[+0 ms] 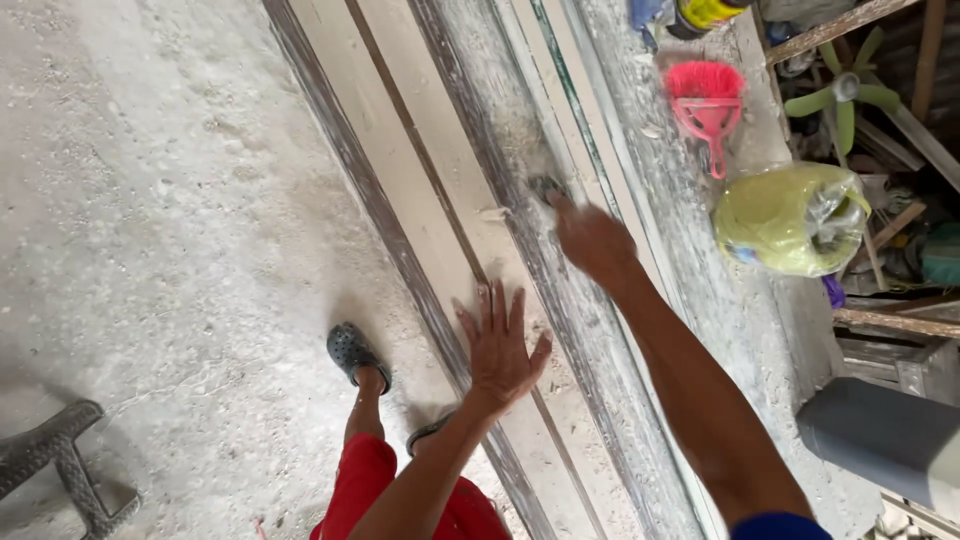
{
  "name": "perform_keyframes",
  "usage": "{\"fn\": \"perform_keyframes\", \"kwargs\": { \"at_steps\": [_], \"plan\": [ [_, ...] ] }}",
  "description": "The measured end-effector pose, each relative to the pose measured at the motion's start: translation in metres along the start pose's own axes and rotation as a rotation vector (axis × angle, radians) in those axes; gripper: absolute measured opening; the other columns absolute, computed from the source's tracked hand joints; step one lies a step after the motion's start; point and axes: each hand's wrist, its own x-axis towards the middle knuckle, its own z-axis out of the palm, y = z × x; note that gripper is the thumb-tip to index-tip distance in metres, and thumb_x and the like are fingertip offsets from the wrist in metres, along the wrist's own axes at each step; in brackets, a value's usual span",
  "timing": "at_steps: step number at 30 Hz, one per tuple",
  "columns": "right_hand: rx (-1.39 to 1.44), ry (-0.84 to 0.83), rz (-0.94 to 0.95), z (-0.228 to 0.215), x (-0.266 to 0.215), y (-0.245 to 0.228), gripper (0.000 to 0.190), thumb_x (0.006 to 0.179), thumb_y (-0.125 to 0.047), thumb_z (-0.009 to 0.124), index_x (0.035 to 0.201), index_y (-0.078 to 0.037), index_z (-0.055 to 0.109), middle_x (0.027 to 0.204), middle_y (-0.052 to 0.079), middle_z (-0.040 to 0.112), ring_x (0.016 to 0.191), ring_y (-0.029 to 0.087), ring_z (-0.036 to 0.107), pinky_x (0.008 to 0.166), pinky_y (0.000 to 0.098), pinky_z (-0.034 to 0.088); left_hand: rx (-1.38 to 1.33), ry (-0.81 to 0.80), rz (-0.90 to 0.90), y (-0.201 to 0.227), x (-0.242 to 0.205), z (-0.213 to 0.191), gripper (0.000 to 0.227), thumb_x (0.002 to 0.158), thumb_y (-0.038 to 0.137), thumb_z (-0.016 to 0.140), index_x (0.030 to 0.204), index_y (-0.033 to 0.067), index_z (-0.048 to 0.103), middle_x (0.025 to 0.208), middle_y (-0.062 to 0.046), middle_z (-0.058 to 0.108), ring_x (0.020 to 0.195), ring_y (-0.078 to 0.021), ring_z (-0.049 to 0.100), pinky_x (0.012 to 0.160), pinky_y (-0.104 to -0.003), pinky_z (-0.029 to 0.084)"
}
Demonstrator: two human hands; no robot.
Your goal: Scraping excess plaster and cleaning material from molds on a workshop table.
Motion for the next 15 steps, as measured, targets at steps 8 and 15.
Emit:
{"fn": "perform_keyframes", "kwargs": {
  "at_steps": [8, 15],
  "plan": [
    [-0.216, -0.145, 0.014, 0.027, -0.241, 0.021, 0.051, 0.105, -0.027, 0.044, 0.155, -0.015, 0.046, 0.060, 0.011, 0.053, 0.038, 0.023, 0.046, 0.031, 0.0452, 0.042, 0.081, 0.412, -0.092, -0.119, 0.199, -0.133, 0.078, 0.107, 0.059, 0.038, 0.165, 0.0121, 0.015, 0.171, -0.021, -0.004, 0.158, -0.0414, -0.008, 0.122, -0.066, -0.011],
    [-0.074, -0.463, 0.098, -0.036, 0.157, -0.024, 0.064, 0.104, -0.025, 0.023, 0.166, -0.012, 0.010, 0.051, 0.007, 0.053, 0.034, 0.019, 0.044, 0.025, 0.0386, 0.042, 0.152, 0.002, -0.225, -0.115, 0.227, -0.155, 0.075, 0.100, 0.064, 0.032, 0.164, 0.0254, 0.021, 0.171, -0.021, 0.000, 0.158, -0.0376, -0.002, 0.120, -0.067, -0.007]
  ]
}}
